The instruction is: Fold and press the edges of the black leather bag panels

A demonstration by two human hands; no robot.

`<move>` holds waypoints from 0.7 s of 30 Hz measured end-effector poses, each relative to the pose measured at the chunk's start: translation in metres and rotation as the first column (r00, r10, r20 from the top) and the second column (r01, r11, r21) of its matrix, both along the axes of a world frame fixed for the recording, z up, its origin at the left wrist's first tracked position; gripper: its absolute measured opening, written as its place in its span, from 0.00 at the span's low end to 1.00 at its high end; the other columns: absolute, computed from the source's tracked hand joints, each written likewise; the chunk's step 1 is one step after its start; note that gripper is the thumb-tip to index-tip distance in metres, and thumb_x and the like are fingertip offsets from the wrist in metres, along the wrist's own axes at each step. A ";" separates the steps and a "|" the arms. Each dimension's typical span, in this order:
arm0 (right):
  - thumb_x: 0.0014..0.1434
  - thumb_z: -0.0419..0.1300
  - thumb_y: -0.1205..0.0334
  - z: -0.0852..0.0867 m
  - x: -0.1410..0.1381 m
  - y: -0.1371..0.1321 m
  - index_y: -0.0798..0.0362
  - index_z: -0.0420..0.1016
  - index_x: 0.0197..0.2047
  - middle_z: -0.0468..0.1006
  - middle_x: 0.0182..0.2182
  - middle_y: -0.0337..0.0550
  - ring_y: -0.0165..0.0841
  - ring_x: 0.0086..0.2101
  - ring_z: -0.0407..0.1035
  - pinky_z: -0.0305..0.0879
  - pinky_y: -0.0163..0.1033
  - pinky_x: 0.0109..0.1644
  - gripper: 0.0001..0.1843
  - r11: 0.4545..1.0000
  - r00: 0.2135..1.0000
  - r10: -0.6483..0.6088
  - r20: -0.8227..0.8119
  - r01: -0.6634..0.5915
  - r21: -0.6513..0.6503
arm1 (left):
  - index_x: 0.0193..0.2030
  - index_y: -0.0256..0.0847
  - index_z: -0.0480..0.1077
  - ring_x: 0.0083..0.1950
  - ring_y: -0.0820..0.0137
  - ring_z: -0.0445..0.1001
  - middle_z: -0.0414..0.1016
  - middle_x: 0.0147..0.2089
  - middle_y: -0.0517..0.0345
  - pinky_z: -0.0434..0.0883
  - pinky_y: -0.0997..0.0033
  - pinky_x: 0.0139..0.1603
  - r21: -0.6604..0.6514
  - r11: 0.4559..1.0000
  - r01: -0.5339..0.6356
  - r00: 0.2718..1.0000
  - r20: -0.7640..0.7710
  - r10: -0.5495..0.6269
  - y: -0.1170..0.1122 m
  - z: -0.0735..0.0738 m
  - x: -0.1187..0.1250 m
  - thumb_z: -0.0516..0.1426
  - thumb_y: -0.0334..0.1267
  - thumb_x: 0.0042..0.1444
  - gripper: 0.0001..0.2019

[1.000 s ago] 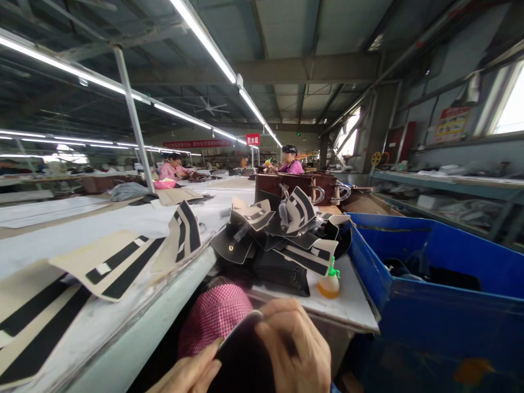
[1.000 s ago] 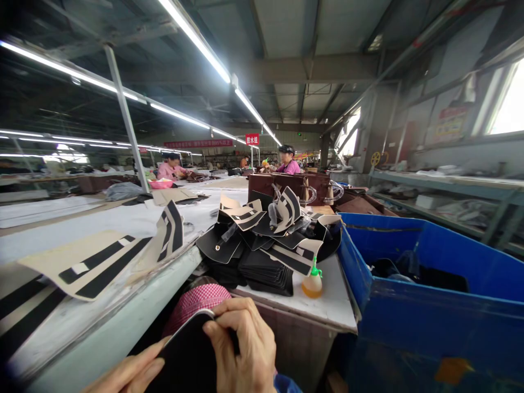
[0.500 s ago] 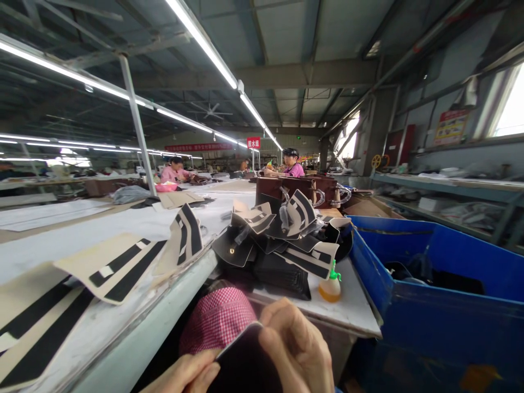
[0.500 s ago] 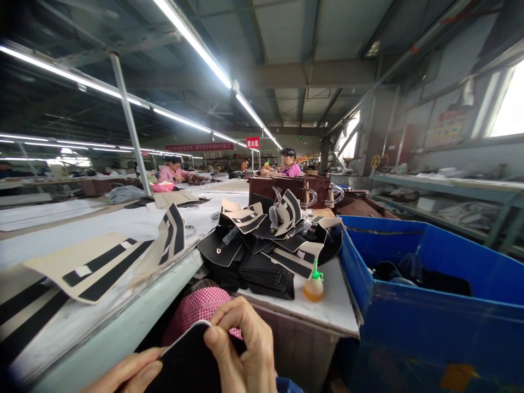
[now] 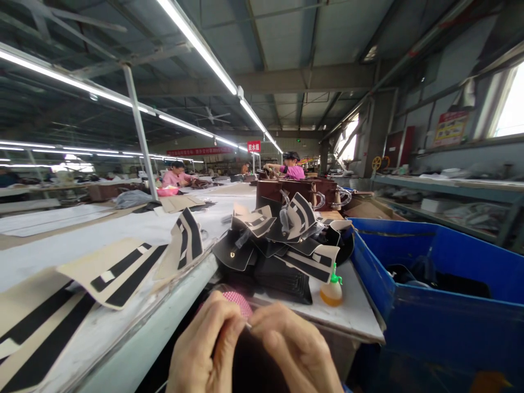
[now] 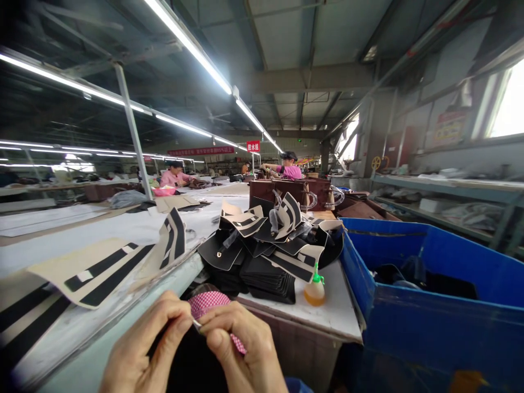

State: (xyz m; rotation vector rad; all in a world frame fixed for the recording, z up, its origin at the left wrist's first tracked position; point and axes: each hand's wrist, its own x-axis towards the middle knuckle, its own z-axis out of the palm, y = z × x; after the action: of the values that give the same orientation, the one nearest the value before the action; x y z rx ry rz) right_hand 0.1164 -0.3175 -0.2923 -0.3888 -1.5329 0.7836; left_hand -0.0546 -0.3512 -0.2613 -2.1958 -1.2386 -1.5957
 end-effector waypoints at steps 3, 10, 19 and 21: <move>0.70 0.57 0.43 0.017 0.021 0.008 0.47 0.85 0.43 0.85 0.44 0.51 0.44 0.47 0.79 0.76 0.46 0.52 0.21 0.995 0.996 0.046 0.076 -0.039 -0.092 | 0.33 0.44 0.64 0.30 0.77 0.69 0.65 0.29 0.63 0.69 0.82 0.34 -0.072 0.994 0.085 0.990 0.116 -0.076 0.003 0.007 -0.018 0.51 0.35 0.71 0.11; 0.69 0.57 0.39 0.022 -0.023 0.037 0.49 0.82 0.49 0.82 0.46 0.46 0.40 0.47 0.75 0.72 0.44 0.55 0.23 0.877 0.837 0.466 0.287 -0.479 -0.026 | 0.31 0.43 0.64 0.35 0.70 0.66 0.57 0.28 0.60 0.70 0.68 0.37 0.041 0.791 0.611 0.684 0.476 -0.553 0.002 0.020 -0.002 0.51 0.49 0.71 0.18; 0.68 0.58 0.40 0.025 -0.010 0.032 0.53 0.76 0.32 0.72 0.27 0.37 0.30 0.28 0.63 0.61 0.34 0.34 0.26 0.914 0.828 0.402 0.390 -0.384 -0.129 | 0.53 0.53 0.77 0.47 0.53 0.85 0.84 0.51 0.49 0.84 0.57 0.42 -0.183 0.817 0.546 0.721 0.600 -0.347 -0.017 -0.014 -0.066 0.56 0.78 0.45 0.38; 0.72 0.55 0.44 0.025 -0.007 0.034 0.53 0.78 0.34 0.75 0.29 0.39 0.31 0.29 0.66 0.63 0.35 0.35 0.24 0.957 0.820 0.245 0.518 -0.289 0.006 | 0.60 0.52 0.74 0.51 0.54 0.84 0.83 0.54 0.48 0.83 0.60 0.47 -0.293 0.849 0.439 0.782 0.590 -0.200 -0.027 -0.030 -0.067 0.56 0.74 0.52 0.37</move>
State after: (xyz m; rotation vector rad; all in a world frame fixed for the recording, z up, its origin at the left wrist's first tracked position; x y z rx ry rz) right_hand 0.1093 -0.2839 -0.2676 -0.3373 -2.1538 0.8718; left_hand -0.1221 -0.3783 -0.2911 -2.3967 -1.5171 -2.4292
